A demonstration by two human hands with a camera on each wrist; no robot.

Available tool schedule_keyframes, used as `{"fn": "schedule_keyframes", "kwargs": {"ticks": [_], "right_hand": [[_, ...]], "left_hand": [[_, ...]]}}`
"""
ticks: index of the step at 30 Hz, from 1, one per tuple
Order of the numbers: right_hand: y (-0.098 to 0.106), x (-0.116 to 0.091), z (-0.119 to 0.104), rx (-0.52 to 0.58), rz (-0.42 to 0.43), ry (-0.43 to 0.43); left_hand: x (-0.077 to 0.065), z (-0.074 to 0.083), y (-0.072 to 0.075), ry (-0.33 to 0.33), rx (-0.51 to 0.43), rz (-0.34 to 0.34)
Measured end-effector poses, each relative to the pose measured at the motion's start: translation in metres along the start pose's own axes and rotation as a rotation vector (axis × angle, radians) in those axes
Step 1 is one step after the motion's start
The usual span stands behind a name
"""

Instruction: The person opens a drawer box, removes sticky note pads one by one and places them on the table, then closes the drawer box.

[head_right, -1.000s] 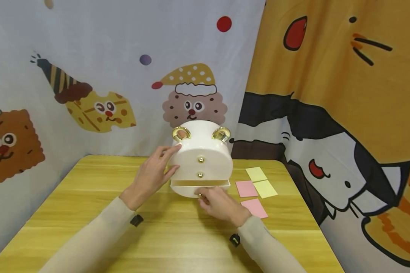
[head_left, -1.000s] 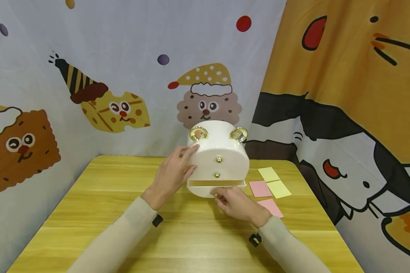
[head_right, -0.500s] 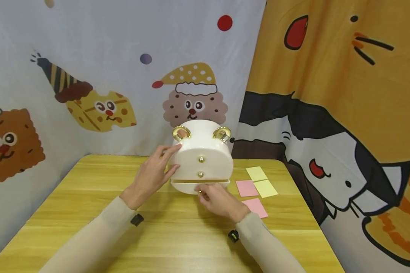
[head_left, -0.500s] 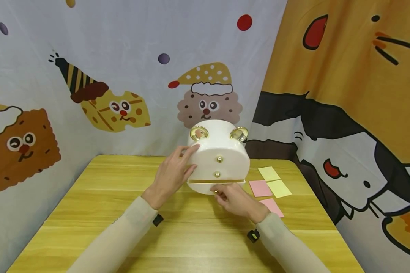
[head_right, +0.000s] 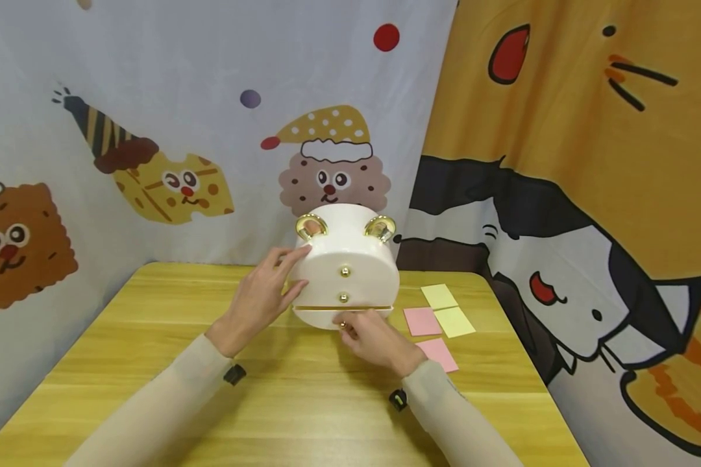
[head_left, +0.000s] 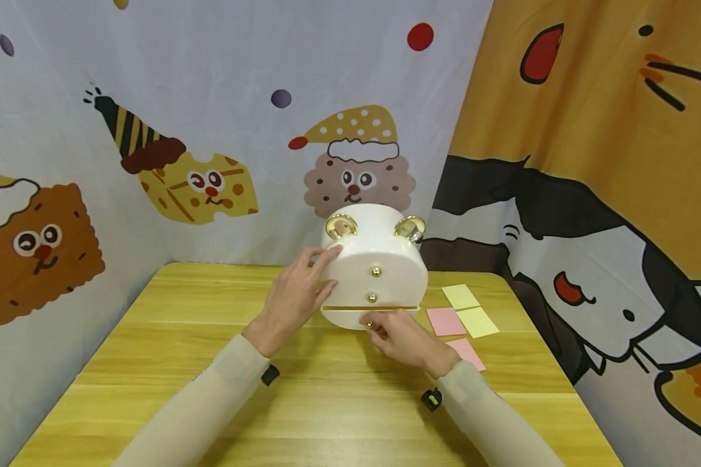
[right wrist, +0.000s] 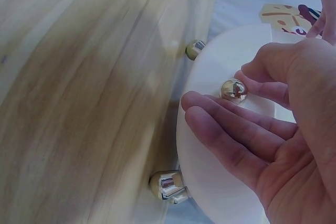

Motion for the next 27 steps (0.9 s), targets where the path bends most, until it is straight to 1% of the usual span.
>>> {"fn": "schedule_keyframes", "kwargs": {"ticks": [8, 16, 24, 27], "right_hand": [[0.0006, 0.0018, -0.0001, -0.02, 0.017, 0.006], [-0.0001, 0.0043, 0.0012, -0.017, 0.029, 0.007], [0.0003, 0.0068, 0.0026, -0.025, 0.043, 0.021], [0.0005, 0.0073, 0.0036, -0.028, 0.045, 0.026]], "left_hand": [[0.0011, 0.0003, 0.0003, 0.009, 0.001, -0.013], [0.0012, 0.001, 0.001, -0.001, 0.012, 0.003], [0.0006, 0.0009, 0.0005, 0.009, 0.021, -0.008], [0.0007, 0.0016, 0.0007, 0.004, 0.022, -0.002]]}}
Point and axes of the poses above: each hand's wrist, its own x-axis towards the middle knuckle, its own y-axis out of the back of the hand, z = x × y, the point moved 1 cm from there along x, towards the middle knuckle, and after that the axes turned 12 degrees about -y, right-handed, at the moved point
